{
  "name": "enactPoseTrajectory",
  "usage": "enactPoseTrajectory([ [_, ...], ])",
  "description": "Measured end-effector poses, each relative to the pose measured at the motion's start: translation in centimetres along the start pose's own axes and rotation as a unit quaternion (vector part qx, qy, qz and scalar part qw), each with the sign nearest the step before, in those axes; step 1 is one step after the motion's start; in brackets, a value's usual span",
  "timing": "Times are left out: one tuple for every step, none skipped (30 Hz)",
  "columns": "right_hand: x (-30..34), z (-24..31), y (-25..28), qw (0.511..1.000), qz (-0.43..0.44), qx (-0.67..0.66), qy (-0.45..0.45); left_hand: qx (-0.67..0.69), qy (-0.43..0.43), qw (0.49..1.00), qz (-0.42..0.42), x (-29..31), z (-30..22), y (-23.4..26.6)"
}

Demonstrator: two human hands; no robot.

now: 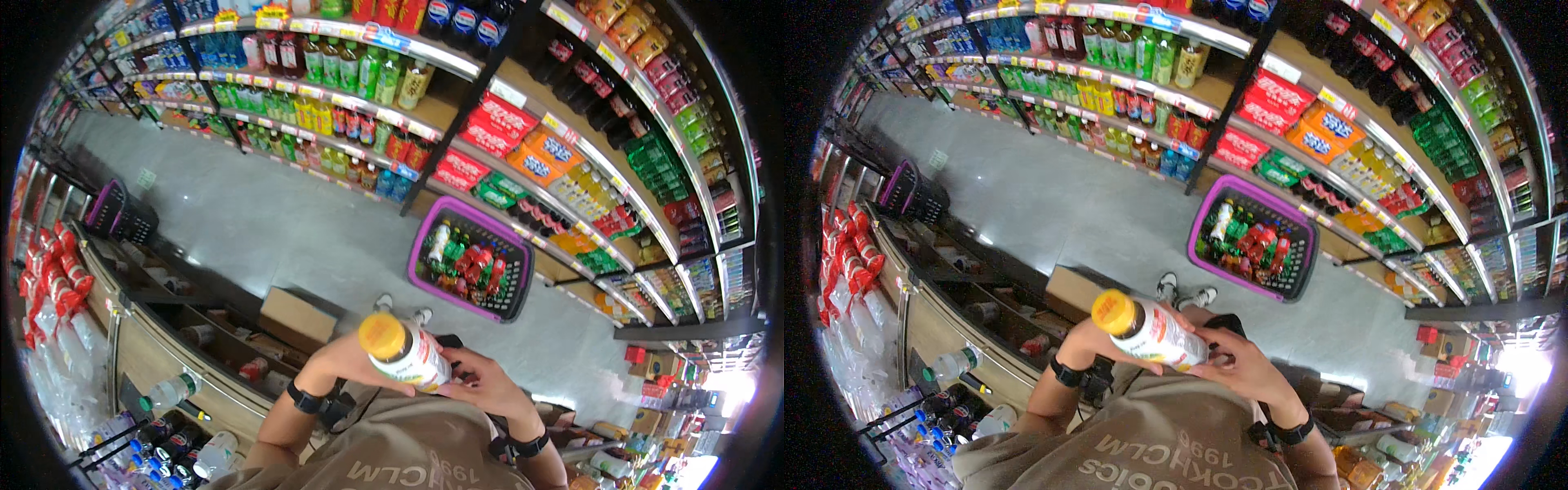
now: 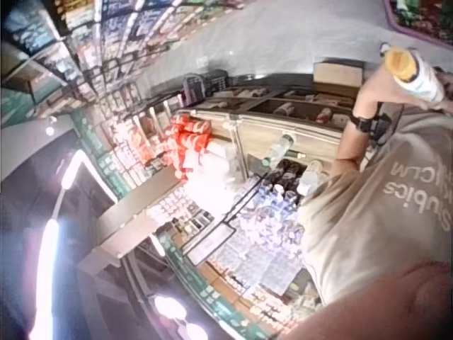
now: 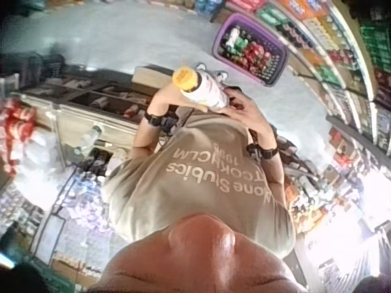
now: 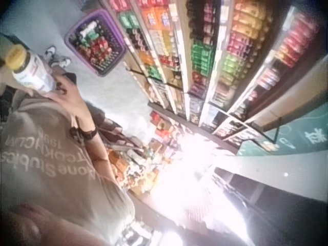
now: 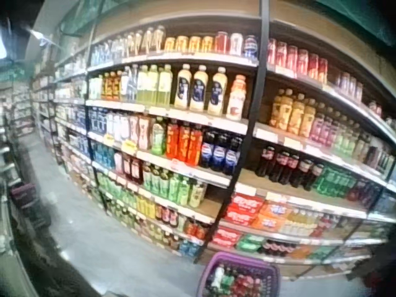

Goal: Selecting bottled drinks from a supermarket refrigerator and placing them in a basket.

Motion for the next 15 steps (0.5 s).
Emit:
enactPoseTrajectory([
  [0.1,-0.5,0.7,1.0,0.005,-0.022,-0.011,-0.001,0.01,1.0,-0.001,0.0,0.8,-0.1],
  [-0.1,-0.9,1.4,0.999,0.015,-0.045,-0.023,-0.002,0.022,1.0,-0.005,-0.2,1.9,-0.2],
  [-0.5,-1.2,1.3,1.0,0.008,-0.023,0.013,-0.014,0.0,1.0,-0.005,-0.6,0.8,-0.1],
  [-0.3,-1.2,1.3,1.0,-0.003,0.008,-0.018,-0.016,0.013,1.0,-0.011,-0.5,1.2,-0.1],
  [0.0,-0.8,0.8,0.999,-0.009,0.033,-0.026,-0.036,0.002,0.999,-0.005,-0.3,1.4,-0.3],
  [0.1,-0.7,0.5,0.998,-0.012,0.061,-0.031,-0.058,-0.01,0.998,-0.002,-0.4,1.4,-0.3],
  [0.2,-1.2,0.6,0.997,-0.017,0.069,-0.027,-0.09,-0.007,0.996,0.005,-0.8,1.5,-0.2],
  [0.1,-1.4,0.6,0.996,-0.021,0.079,-0.023,-0.122,-0.004,0.992,0.012,-1.0,1.5,0.0],
  [0.3,-1.2,0.8,0.996,-0.019,0.091,-0.005,-0.13,-0.015,0.991,-0.004,-1.5,0.8,-0.4],
  [0.2,-1.0,0.7,0.996,-0.008,0.088,-0.003,-0.129,-0.04,0.991,-0.005,-1.8,0.2,-0.5],
  [0.3,-0.9,0.8,0.996,-0.016,0.088,0.006,-0.138,-0.044,0.989,0.0,-2.0,0.3,-0.6],
  [0.3,-0.9,0.9,0.996,-0.024,0.087,0.015,-0.148,-0.048,0.988,0.006,-2.1,0.3,-0.6],
  [0.2,-0.9,0.8,0.995,-0.032,0.087,0.023,-0.149,-0.043,0.988,0.003,-1.9,0.3,-0.6],
  [0.6,-1.0,0.8,0.995,-0.041,0.09,0.017,-0.156,-0.025,0.987,0.027,-2.2,0.4,-0.6],
  [0.9,-1.2,0.8,0.992,-0.054,0.105,0.033,-0.163,-0.009,0.985,0.051,-2.5,0.4,-0.7],
])
Point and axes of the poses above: each hand's wrist, its own x-axis away from the middle knuckle, its own y-axis out of the back of the hand, z = x × y, the point moved 2 cm from there along -x, towards the middle knuckle, and after that the axes turned 1 degree about -x, right-handed, at the moved point
